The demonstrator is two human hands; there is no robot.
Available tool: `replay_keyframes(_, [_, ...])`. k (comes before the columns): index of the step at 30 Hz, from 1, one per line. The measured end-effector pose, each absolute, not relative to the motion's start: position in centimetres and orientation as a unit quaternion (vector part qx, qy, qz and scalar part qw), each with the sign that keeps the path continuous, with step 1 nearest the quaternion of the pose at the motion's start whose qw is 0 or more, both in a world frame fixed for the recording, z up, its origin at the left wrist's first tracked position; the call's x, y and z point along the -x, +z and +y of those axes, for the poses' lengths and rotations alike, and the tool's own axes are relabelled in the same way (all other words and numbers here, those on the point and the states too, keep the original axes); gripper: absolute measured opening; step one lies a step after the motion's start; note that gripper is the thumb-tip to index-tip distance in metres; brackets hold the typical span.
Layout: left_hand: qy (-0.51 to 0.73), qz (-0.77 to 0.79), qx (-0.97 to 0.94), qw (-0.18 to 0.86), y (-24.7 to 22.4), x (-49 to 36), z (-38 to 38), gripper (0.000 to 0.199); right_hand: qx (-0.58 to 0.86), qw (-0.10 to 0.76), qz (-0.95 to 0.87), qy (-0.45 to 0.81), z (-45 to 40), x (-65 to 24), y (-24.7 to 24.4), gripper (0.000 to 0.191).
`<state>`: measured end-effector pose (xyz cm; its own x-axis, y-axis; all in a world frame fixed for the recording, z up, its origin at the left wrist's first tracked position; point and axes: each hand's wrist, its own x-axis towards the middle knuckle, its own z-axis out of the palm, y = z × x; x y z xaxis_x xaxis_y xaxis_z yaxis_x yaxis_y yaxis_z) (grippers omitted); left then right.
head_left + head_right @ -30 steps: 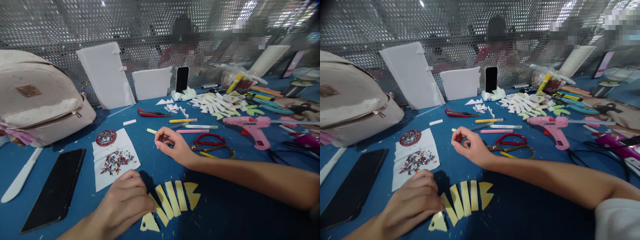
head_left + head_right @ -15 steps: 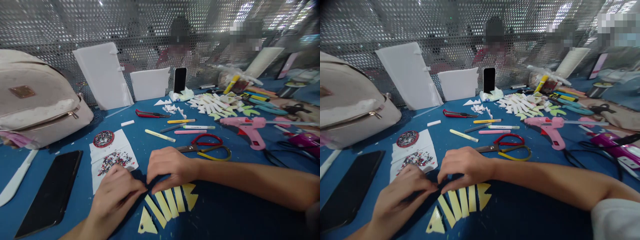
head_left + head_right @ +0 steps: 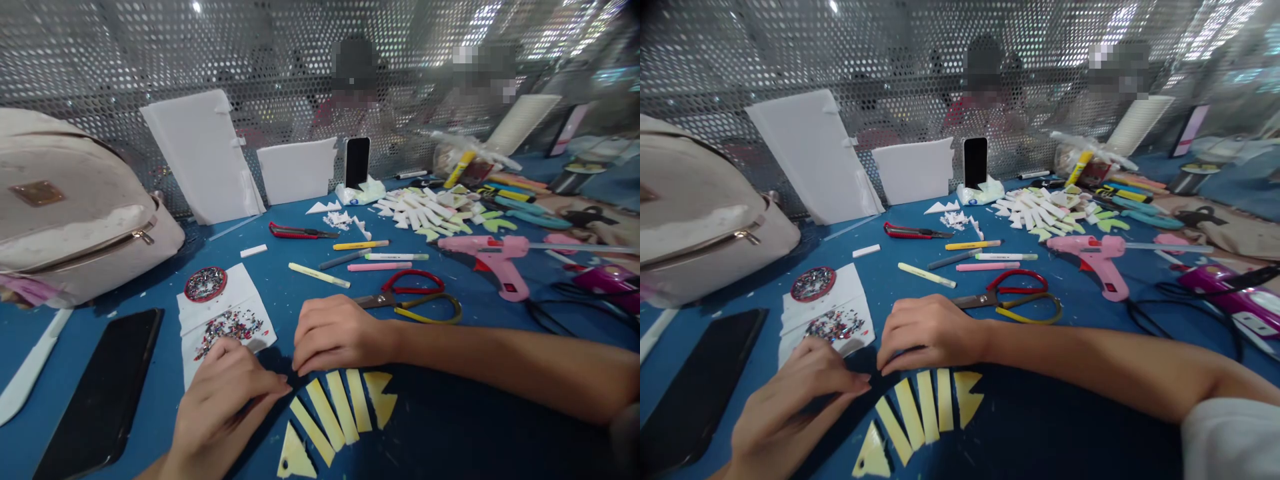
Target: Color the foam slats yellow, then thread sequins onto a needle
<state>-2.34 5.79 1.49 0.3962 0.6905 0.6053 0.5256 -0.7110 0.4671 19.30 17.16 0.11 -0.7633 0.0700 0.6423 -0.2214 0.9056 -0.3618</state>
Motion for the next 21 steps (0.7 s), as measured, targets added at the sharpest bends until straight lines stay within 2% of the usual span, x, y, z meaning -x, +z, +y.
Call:
replay_keyframes(10, [0.398,0.357,-0.839,0.097,1.30,2.48,5.70,0.020,-0.055,0.338,-0.916,0.208,17.13,-19.32,-0.01,0.011])
replay_keyframes(13, [0.396,0.355,-0.842,0.088,1.26,2.38,5.70,0.016,-0.028,0.335,-0.914,0.226,17.02,-19.42,0.10,0.020])
replay_keyframes(18, [0.408,0.343,-0.842,0.079,1.18,2.26,5.62,0.011,-0.038,0.324,-0.931,0.166,16.81,-19.56,0.36,0.022])
replay_keyframes(21, [0.414,0.327,-0.846,0.081,1.20,2.15,5.67,0.012,-0.036,0.335,-0.926,0.171,16.80,-19.55,0.42,0.017])
